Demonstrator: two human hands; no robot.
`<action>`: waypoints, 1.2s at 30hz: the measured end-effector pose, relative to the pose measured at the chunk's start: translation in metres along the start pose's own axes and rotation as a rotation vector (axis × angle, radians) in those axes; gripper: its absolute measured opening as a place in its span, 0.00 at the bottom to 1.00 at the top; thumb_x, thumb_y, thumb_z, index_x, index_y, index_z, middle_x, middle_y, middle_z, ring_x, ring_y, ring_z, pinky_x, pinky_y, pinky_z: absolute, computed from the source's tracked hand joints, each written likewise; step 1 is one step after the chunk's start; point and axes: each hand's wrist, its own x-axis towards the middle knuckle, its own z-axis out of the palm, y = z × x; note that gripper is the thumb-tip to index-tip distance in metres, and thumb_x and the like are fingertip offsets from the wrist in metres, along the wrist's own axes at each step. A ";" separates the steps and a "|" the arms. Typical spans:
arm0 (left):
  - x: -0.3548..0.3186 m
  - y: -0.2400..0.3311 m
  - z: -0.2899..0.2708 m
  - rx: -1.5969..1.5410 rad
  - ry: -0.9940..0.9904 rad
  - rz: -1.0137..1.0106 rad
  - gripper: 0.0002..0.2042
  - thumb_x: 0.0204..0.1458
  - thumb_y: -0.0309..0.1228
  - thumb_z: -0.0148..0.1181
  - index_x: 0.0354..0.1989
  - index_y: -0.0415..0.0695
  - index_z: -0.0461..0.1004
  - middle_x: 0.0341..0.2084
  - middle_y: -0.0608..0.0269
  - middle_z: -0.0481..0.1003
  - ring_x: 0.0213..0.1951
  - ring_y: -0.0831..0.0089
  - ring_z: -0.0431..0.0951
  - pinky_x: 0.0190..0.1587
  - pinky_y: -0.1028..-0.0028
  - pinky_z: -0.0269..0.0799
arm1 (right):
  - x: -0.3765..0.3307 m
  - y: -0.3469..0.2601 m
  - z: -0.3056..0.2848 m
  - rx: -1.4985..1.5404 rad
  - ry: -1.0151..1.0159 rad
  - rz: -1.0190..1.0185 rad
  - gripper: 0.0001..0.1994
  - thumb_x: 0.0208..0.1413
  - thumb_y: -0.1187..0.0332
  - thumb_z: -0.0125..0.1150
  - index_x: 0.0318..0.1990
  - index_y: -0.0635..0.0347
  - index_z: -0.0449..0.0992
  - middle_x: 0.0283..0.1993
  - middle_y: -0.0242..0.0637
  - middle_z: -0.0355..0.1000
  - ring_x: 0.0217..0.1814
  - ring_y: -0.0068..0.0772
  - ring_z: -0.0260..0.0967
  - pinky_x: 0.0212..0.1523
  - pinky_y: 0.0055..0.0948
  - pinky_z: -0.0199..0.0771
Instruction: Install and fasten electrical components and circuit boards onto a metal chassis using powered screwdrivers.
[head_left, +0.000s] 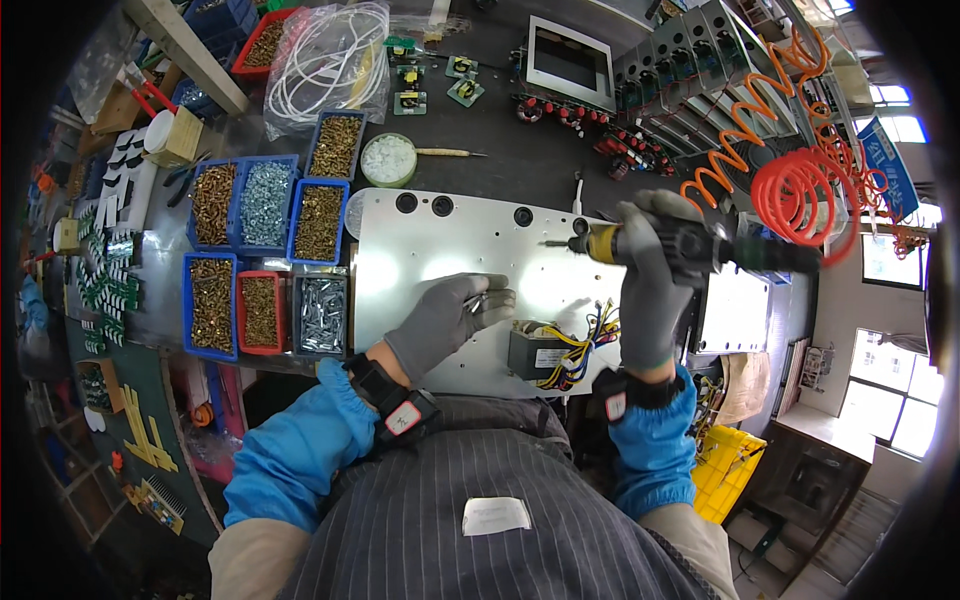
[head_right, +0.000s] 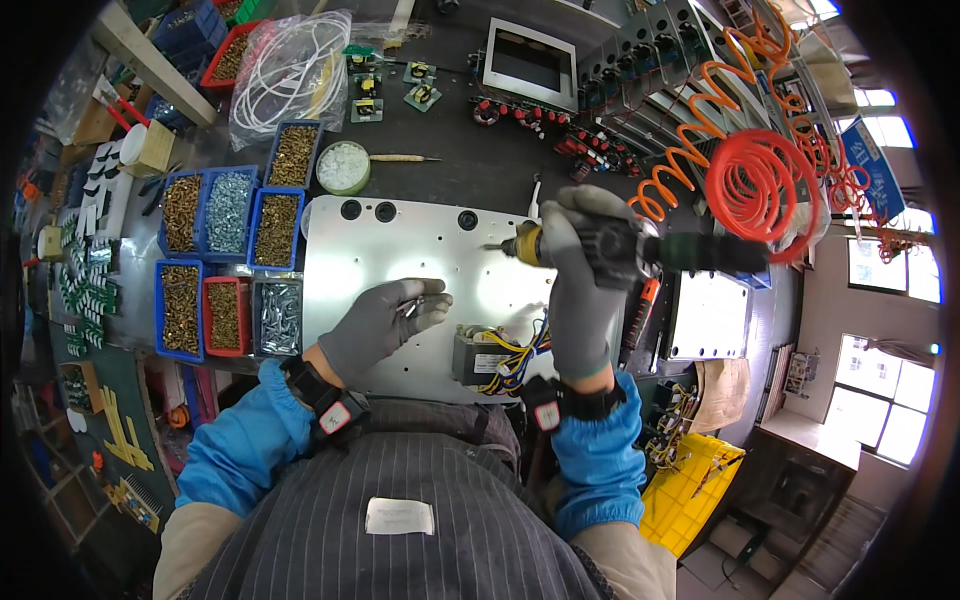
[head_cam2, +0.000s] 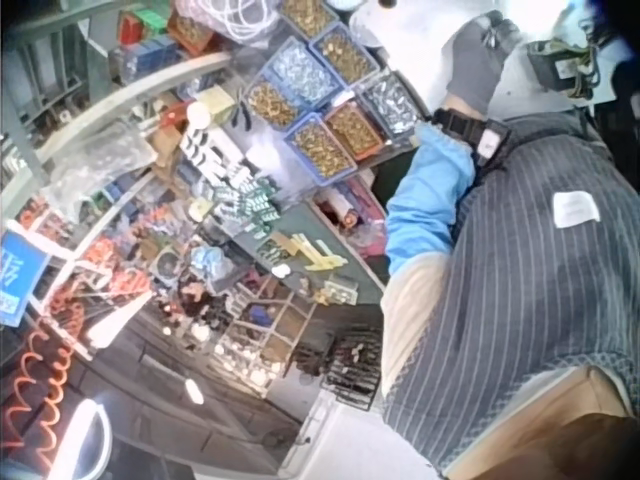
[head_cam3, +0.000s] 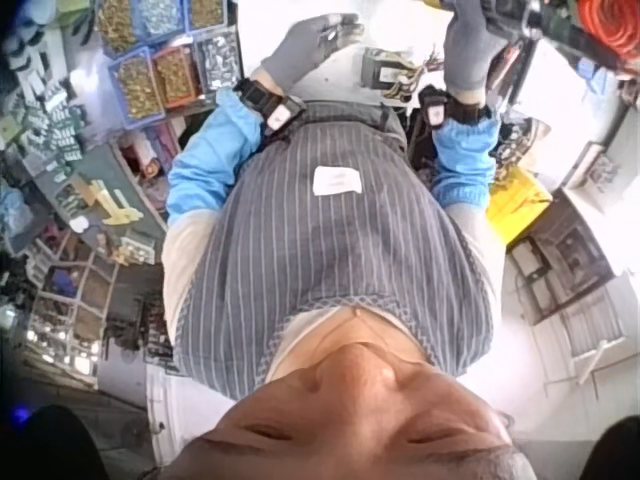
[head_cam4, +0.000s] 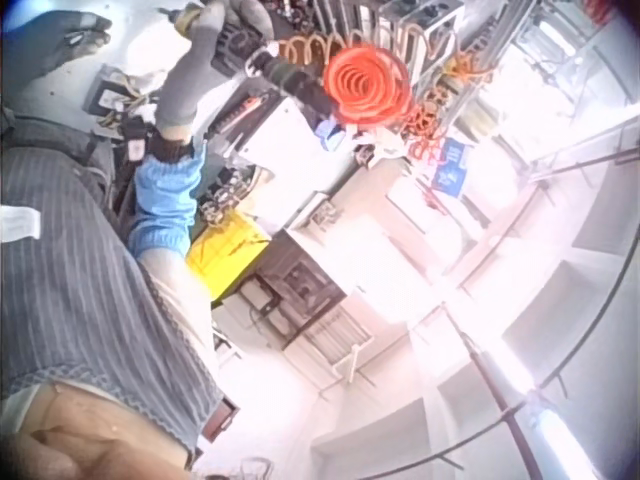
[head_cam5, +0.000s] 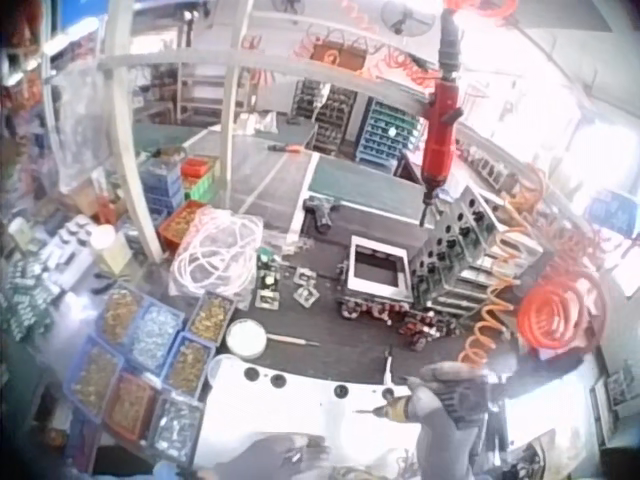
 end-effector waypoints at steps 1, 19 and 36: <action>-0.003 -0.001 -0.002 0.003 -0.011 0.028 0.20 0.67 0.35 0.48 0.60 0.32 0.67 0.47 0.53 0.75 0.43 0.73 0.79 0.51 0.78 0.78 | 0.008 0.012 0.001 -0.029 -0.011 -0.036 0.16 0.52 0.80 0.65 0.49 0.67 0.73 0.42 0.37 0.75 0.42 0.24 0.74 0.45 0.24 0.74; -0.008 0.011 -0.018 0.081 -0.093 0.033 0.21 0.64 0.33 0.51 0.61 0.33 0.66 0.50 0.51 0.75 0.53 0.64 0.78 0.58 0.68 0.75 | 0.026 0.052 0.003 -0.146 -0.077 -0.086 0.13 0.51 0.80 0.65 0.45 0.66 0.74 0.38 0.36 0.76 0.38 0.20 0.73 0.42 0.21 0.74; -0.006 0.006 -0.021 0.160 0.000 0.037 0.18 0.66 0.41 0.53 0.54 0.39 0.70 0.41 0.63 0.74 0.41 0.79 0.75 0.45 0.78 0.75 | 0.004 -0.006 0.010 0.039 -0.121 0.020 0.18 0.54 0.79 0.58 0.54 0.66 0.70 0.47 0.43 0.71 0.46 0.31 0.73 0.56 0.34 0.73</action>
